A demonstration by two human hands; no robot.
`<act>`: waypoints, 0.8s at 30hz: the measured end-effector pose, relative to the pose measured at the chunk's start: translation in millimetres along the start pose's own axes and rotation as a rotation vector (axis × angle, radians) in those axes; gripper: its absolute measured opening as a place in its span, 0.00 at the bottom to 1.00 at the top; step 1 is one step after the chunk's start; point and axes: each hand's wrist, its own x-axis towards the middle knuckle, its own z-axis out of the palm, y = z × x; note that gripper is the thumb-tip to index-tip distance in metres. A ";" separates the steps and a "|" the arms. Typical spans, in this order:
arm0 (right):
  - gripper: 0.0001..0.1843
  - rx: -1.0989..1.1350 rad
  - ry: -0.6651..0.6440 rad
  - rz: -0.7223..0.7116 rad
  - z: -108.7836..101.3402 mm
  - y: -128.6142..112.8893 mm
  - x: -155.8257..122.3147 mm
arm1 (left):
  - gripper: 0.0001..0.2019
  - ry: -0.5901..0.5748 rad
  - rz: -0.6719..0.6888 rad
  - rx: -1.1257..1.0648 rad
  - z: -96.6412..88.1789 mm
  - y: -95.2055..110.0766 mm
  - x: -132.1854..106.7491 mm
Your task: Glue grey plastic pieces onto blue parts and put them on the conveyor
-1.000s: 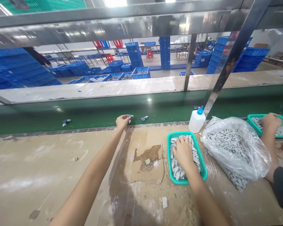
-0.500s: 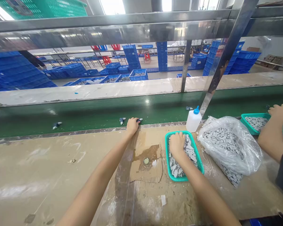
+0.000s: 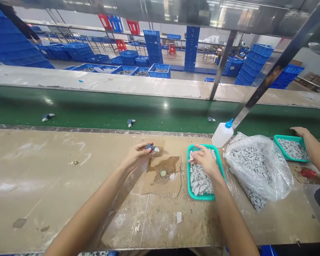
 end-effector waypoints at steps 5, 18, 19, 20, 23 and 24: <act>0.25 0.530 -0.233 0.106 28.2 -12.0 -18.4 | 0.29 -0.011 -0.058 -0.218 -6.4 -16.0 -24.5; 0.22 0.015 0.101 0.053 109.0 15.9 -67.0 | 0.12 0.097 -0.010 -0.524 -29.0 -27.4 -17.7; 0.21 -0.088 0.134 -0.015 110.9 20.0 -67.0 | 0.11 0.094 -0.003 -0.529 -29.0 -27.2 -17.6; 0.20 -0.195 0.164 -0.088 112.1 24.1 -66.9 | 0.11 0.085 0.003 -0.533 -29.0 -27.5 -17.7; 0.19 -0.434 0.201 -0.269 113.7 34.8 -66.1 | 0.12 0.016 0.010 -0.531 -28.6 -30.8 -19.3; 0.19 -0.477 0.209 -0.309 114.3 37.7 -65.9 | 0.13 -0.012 0.010 -0.524 -28.4 -32.3 -20.2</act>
